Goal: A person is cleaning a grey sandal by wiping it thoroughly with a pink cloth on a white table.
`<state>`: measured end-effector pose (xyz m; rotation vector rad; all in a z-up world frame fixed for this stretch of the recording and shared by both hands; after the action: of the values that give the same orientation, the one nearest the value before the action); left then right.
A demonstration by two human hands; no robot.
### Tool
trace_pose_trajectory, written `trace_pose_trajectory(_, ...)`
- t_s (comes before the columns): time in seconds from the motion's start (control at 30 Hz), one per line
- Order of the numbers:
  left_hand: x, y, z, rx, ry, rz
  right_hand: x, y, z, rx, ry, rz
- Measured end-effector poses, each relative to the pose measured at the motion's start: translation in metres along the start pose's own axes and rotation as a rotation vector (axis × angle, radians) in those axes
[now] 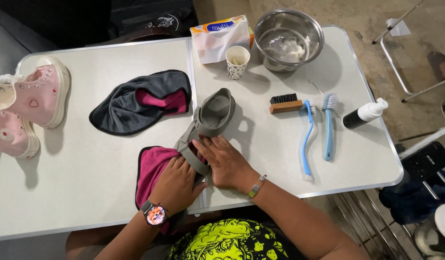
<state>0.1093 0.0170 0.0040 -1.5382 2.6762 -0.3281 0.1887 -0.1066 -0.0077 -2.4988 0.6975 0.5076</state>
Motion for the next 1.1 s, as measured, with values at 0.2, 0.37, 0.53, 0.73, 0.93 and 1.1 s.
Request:
trace_pose_trajectory(0.2,-0.002,0.058,0.038,-0.238,0.057,-0.102,0.010,0.005,0.011,-0.033,0.018,-0.007)
trace_pose_trajectory(0.37,0.001,0.073,0.033,-0.233,0.079,-0.072,0.008,0.004,0.008,-0.046,0.023,-0.028)
trace_pose_trajectory(0.53,0.005,0.045,0.028,-0.257,0.007,0.012,0.005,0.006,0.009,-0.025,0.041,-0.059)
trace_pose_trajectory(0.73,-0.001,0.008,0.032,-0.394,0.012,-0.022,0.009,0.008,0.015,-0.111,0.048,0.018)
trace_pose_trajectory(0.93,-0.006,0.009,0.031,-0.203,0.004,-0.046,0.010,0.004,0.010,-0.083,0.054,0.008)
trace_pose_trajectory(1.1,-0.002,0.052,0.046,-0.258,0.048,-0.084,0.008,0.004,0.006,-0.005,0.000,-0.004)
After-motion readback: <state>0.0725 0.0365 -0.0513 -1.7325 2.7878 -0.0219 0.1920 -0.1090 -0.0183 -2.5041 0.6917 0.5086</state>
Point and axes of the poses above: each hand's wrist, its own y-axis away from the middle knuckle, its own z-axis out of the palm, x = y × z, the point moved 4 cm from there along -y, towards the middle knuckle, and after that the axes turned 11 degrees about z, right-handed, at the moved point
